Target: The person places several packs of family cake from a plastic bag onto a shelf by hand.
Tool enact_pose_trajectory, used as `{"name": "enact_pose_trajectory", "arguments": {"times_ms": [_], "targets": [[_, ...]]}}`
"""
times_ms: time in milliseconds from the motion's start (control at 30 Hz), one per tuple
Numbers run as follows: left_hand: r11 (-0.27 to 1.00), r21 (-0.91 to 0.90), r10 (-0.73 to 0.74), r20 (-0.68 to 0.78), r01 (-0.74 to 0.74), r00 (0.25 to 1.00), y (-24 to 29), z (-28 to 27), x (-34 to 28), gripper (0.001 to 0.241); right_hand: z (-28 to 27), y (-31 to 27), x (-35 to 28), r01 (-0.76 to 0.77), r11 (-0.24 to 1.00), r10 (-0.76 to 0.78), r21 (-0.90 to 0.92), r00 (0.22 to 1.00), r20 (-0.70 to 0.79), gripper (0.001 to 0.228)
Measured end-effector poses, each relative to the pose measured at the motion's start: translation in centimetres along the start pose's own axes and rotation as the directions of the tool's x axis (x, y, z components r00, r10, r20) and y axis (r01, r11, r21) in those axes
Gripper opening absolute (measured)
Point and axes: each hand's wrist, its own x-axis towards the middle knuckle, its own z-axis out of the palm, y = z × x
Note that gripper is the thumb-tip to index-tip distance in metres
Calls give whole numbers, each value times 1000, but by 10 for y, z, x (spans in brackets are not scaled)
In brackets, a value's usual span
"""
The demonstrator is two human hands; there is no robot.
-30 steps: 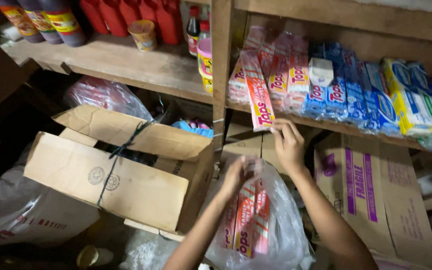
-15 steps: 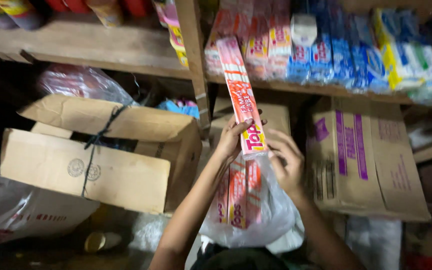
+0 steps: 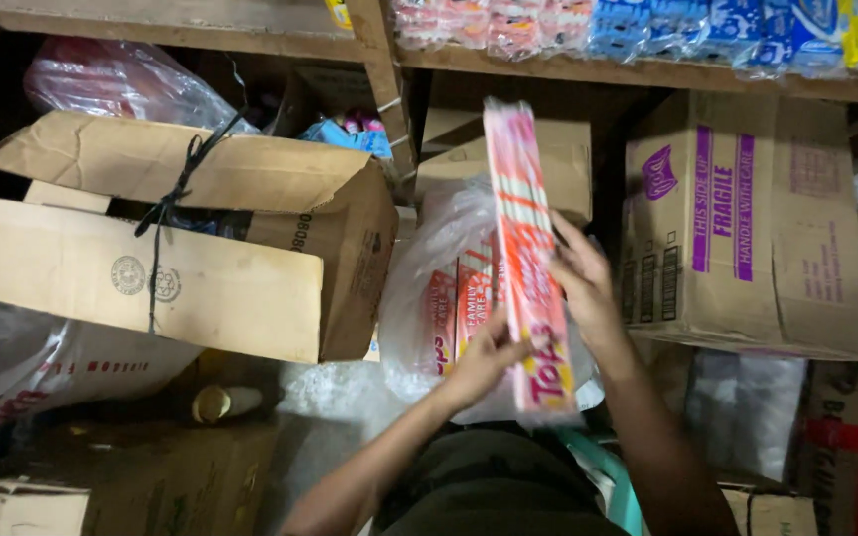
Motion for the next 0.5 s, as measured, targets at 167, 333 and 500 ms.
{"name": "enact_pose_trajectory", "arguments": {"times_ms": [167,333,500], "targets": [[899,428,-195,204,92,959,25,-19,-17,28,-36,31,-38,-108,994,108,-28,994,6,52],[538,834,-157,-43,122,987,10,-58,-12,29,-71,53,-104,-380,883,384,-275,922,-43,56],[703,704,-32,-109,100,994,-43,-91,32,44,-81,42,-135,-510,859,507,46,860,62,54]]}}
